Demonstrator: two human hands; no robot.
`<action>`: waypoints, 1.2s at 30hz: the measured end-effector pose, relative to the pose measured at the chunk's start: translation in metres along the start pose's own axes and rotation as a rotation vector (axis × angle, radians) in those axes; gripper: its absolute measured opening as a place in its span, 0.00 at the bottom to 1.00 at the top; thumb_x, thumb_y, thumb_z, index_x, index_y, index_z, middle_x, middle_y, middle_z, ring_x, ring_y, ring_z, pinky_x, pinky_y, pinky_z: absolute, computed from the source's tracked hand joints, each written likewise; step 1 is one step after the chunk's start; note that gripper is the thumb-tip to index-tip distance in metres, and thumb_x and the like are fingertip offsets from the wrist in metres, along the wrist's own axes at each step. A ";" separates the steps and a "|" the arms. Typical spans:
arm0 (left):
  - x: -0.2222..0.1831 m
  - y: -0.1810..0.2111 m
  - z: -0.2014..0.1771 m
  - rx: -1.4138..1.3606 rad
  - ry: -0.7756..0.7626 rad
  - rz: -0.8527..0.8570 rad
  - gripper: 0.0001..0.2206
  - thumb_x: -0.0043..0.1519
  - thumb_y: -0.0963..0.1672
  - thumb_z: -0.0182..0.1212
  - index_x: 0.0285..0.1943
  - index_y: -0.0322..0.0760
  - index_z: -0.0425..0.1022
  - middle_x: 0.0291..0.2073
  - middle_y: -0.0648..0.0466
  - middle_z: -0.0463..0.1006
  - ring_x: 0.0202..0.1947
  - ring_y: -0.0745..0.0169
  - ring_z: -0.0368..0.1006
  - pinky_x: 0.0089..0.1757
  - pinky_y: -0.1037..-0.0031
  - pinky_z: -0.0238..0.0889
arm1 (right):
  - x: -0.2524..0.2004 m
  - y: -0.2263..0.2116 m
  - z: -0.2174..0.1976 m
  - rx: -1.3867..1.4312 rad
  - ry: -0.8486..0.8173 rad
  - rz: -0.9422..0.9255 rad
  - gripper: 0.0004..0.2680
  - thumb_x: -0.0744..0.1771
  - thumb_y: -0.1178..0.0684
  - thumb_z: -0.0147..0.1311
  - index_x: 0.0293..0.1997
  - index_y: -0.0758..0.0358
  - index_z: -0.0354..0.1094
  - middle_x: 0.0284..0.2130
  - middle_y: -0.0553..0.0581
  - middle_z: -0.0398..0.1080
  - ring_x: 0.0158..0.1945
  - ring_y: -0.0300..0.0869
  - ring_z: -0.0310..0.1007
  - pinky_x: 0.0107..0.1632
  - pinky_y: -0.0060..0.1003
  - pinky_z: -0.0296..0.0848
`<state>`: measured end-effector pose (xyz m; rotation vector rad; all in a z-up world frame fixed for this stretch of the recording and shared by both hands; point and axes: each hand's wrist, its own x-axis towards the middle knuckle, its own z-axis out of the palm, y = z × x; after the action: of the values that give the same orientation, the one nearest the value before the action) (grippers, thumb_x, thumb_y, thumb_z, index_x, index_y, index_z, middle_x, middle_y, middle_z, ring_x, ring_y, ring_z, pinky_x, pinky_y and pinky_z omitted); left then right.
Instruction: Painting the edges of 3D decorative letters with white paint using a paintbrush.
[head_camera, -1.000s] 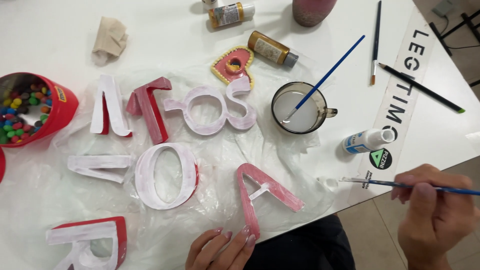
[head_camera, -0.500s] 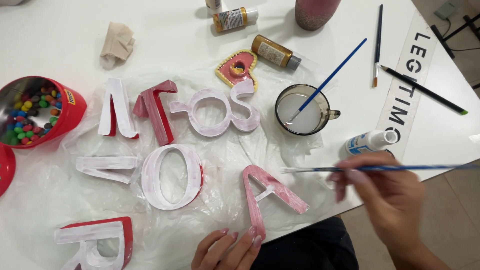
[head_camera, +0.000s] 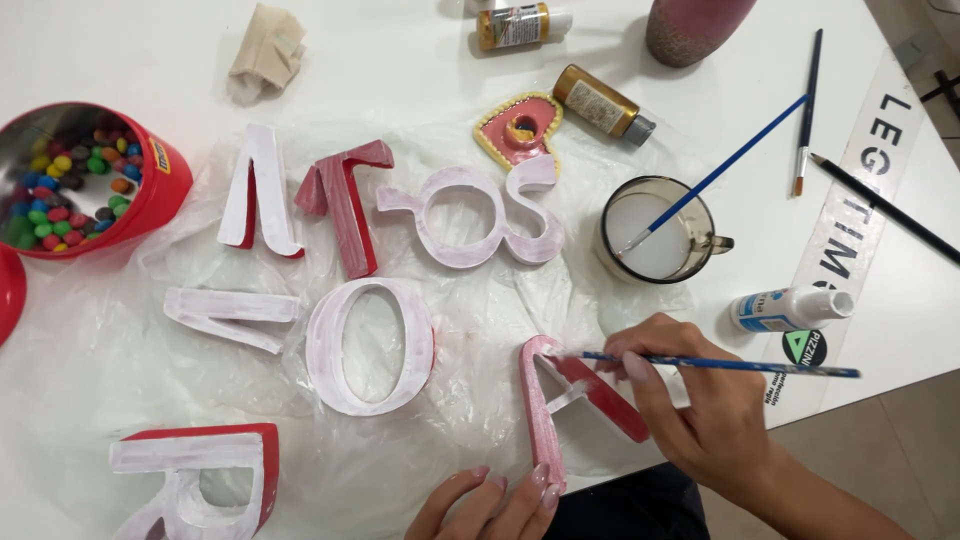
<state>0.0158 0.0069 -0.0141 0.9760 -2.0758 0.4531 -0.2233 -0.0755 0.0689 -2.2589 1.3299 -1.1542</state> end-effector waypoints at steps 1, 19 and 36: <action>-0.001 0.000 0.000 0.007 -0.002 -0.003 0.06 0.72 0.49 0.63 0.55 0.59 0.78 0.52 0.78 0.83 0.46 0.79 0.72 0.49 0.82 0.75 | 0.004 -0.004 -0.001 0.070 -0.016 -0.010 0.05 0.72 0.60 0.47 0.46 0.71 0.69 0.35 0.60 0.78 0.32 0.44 0.80 0.38 0.35 0.77; 0.002 0.004 -0.009 -0.093 -0.039 -0.079 0.06 0.69 0.51 0.70 0.50 0.56 0.80 0.49 0.74 0.86 0.46 0.76 0.74 0.47 0.78 0.78 | 0.008 -0.006 0.006 -0.005 -0.025 -0.027 0.05 0.70 0.62 0.48 0.40 0.72 0.70 0.29 0.62 0.78 0.28 0.45 0.79 0.32 0.33 0.77; 0.000 0.002 -0.003 -0.032 -0.033 -0.034 0.05 0.72 0.50 0.64 0.53 0.58 0.78 0.51 0.77 0.85 0.47 0.78 0.72 0.48 0.80 0.75 | 0.010 -0.003 0.003 -0.018 -0.002 -0.008 0.06 0.71 0.60 0.47 0.44 0.71 0.70 0.34 0.62 0.78 0.34 0.47 0.80 0.37 0.36 0.77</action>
<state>0.0155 0.0101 -0.0127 1.0042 -2.0866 0.3870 -0.2166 -0.0824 0.0741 -2.2792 1.3365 -1.1466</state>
